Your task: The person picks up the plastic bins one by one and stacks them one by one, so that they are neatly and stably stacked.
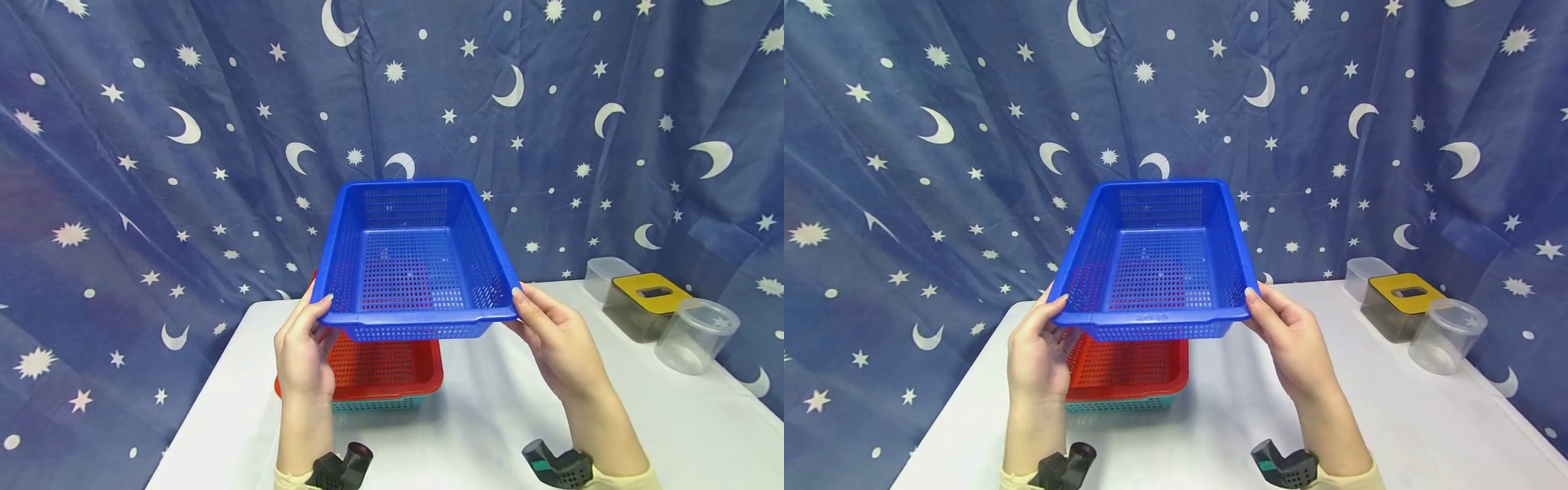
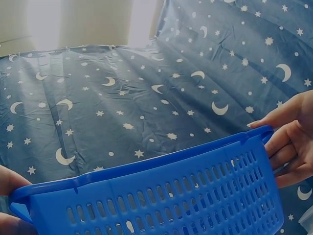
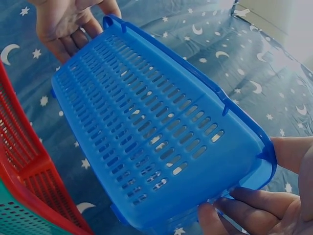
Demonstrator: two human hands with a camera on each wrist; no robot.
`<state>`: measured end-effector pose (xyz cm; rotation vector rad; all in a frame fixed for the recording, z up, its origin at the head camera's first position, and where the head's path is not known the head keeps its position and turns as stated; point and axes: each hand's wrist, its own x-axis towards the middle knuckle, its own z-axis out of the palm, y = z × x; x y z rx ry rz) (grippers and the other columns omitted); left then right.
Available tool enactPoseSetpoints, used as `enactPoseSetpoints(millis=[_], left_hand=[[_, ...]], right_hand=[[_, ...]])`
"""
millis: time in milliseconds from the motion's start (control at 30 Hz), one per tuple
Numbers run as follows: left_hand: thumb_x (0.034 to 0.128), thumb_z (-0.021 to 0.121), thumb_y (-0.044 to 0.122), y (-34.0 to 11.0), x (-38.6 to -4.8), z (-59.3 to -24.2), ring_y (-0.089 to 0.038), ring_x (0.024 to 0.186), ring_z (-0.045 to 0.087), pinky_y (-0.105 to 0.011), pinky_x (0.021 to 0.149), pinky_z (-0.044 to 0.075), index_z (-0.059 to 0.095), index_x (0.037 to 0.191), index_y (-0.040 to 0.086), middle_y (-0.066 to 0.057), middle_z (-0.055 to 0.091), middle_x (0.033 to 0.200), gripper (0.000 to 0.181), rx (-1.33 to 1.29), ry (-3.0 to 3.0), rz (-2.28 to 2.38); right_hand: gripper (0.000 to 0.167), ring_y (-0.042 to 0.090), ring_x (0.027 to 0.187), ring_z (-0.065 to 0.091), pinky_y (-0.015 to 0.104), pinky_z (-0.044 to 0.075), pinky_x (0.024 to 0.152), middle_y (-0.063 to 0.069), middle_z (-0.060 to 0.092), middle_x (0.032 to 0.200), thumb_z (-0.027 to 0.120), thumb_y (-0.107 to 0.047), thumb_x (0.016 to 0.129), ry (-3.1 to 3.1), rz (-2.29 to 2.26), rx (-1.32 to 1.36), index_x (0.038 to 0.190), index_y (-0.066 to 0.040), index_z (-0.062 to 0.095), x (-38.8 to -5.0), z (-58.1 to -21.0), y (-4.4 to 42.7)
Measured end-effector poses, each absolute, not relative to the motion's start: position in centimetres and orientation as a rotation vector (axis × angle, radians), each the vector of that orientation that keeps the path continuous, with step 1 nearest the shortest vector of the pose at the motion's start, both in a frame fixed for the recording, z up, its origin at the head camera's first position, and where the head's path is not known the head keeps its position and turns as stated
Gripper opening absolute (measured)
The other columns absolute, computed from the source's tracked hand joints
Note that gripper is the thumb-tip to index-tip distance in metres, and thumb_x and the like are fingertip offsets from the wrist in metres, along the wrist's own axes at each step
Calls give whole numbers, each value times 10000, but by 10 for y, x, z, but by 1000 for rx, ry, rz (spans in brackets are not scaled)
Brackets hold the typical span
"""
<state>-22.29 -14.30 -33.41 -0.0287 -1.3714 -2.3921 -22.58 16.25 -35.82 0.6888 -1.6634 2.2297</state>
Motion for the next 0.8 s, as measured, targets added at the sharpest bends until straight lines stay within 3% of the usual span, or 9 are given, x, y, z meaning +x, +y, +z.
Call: enactPoseSetpoints(millis=[400, 800], left_hand=[[952, 579, 55, -144, -222, -334, -292, 1097, 704, -412, 1003, 418, 670, 1363, 86, -150, 665, 1324, 423, -51, -1355, -2389], [951, 573, 49, -143, -222, -333, -290, 1045, 720, -382, 971, 462, 671, 1357, 73, -147, 668, 1322, 418, -36, -1351, -2380]], right_hand=[[353, 199, 1035, 718, 345, 518, 981, 191, 704, 1190, 521, -27, 1063, -1663, 2252, 675, 1347, 184, 542, -227, -358, 162], [367, 191, 1033, 719, 340, 516, 982, 187, 707, 1182, 527, -36, 1063, -1680, 2258, 667, 1347, 196, 527, -227, -357, 161]])
